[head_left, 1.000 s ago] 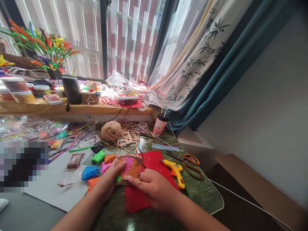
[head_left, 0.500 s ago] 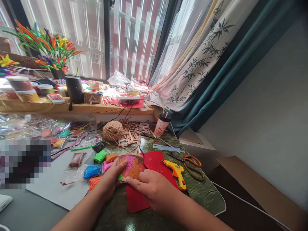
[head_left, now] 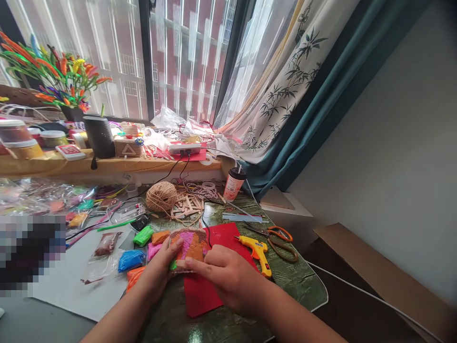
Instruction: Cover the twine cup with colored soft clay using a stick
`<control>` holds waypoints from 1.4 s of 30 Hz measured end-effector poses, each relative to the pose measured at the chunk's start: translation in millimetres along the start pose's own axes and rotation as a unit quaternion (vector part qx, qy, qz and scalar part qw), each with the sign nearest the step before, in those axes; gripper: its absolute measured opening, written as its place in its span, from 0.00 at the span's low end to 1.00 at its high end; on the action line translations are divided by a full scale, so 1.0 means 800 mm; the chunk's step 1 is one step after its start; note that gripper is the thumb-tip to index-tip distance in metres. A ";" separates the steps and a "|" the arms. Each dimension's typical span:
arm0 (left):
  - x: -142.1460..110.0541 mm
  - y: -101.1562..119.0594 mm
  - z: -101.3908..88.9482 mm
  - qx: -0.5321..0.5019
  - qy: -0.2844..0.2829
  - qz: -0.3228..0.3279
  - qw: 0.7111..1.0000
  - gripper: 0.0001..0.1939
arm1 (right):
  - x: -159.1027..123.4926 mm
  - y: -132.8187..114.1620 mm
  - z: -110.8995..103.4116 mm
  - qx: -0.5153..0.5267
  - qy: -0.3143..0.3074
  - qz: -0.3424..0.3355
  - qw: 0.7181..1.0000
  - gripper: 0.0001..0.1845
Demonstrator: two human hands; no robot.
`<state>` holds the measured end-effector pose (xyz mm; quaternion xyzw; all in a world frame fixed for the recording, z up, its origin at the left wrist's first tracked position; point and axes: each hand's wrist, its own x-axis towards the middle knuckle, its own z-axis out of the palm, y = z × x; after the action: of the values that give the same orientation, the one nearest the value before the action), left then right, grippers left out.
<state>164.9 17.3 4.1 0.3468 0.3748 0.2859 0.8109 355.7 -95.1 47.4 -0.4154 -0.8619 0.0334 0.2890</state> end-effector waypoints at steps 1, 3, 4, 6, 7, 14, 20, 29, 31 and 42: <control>0.000 0.000 0.000 -0.001 -0.001 -0.001 1.000 0.38 | -0.002 0.004 0.000 0.003 0.018 0.012 1.000 0.36; 0.001 -0.001 0.000 -0.003 -0.005 -0.001 1.000 0.38 | -0.006 0.011 0.001 -0.004 0.026 0.026 0.999 0.35; 0.002 -0.002 -0.001 -0.002 -0.008 0.001 1.000 0.38 | -0.007 0.014 0.002 -0.009 0.014 0.024 1.000 0.33; 0.002 -0.002 -0.001 -0.001 -0.012 0.002 1.000 0.39 | -0.008 0.015 0.004 -0.024 -0.027 0.016 0.999 0.31; 0.002 -0.002 -0.001 0.000 -0.015 0.003 1.000 0.39 | -0.008 0.015 0.004 -0.036 -0.046 0.013 0.998 0.30; -0.002 0.002 -0.001 -0.004 -0.036 -0.002 0.999 0.39 | -0.013 0.020 0.012 -0.084 -0.060 -0.009 0.995 0.27; 0.002 0.000 -0.004 -0.007 -0.036 -0.004 0.999 0.35 | -0.020 0.019 0.030 -0.066 -0.040 -0.009 0.997 0.30; -0.002 0.005 0.001 0.007 -0.035 -0.010 0.999 0.36 | -0.030 0.014 0.016 -0.038 0.041 0.008 0.998 0.38; 0.000 0.004 -0.001 0.008 -0.052 -0.007 0.999 0.38 | -0.026 0.019 0.015 -0.014 0.043 0.009 0.999 0.38; 0.004 -0.001 -0.008 0.015 -0.101 0.010 0.995 0.40 | -0.015 0.034 0.021 0.056 -0.036 -0.010 0.998 0.36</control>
<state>161.7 21.7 -1.2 0.3894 0.2917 0.2526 0.8363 371.3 -83.1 20.0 -0.3887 -0.8726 0.0939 0.2805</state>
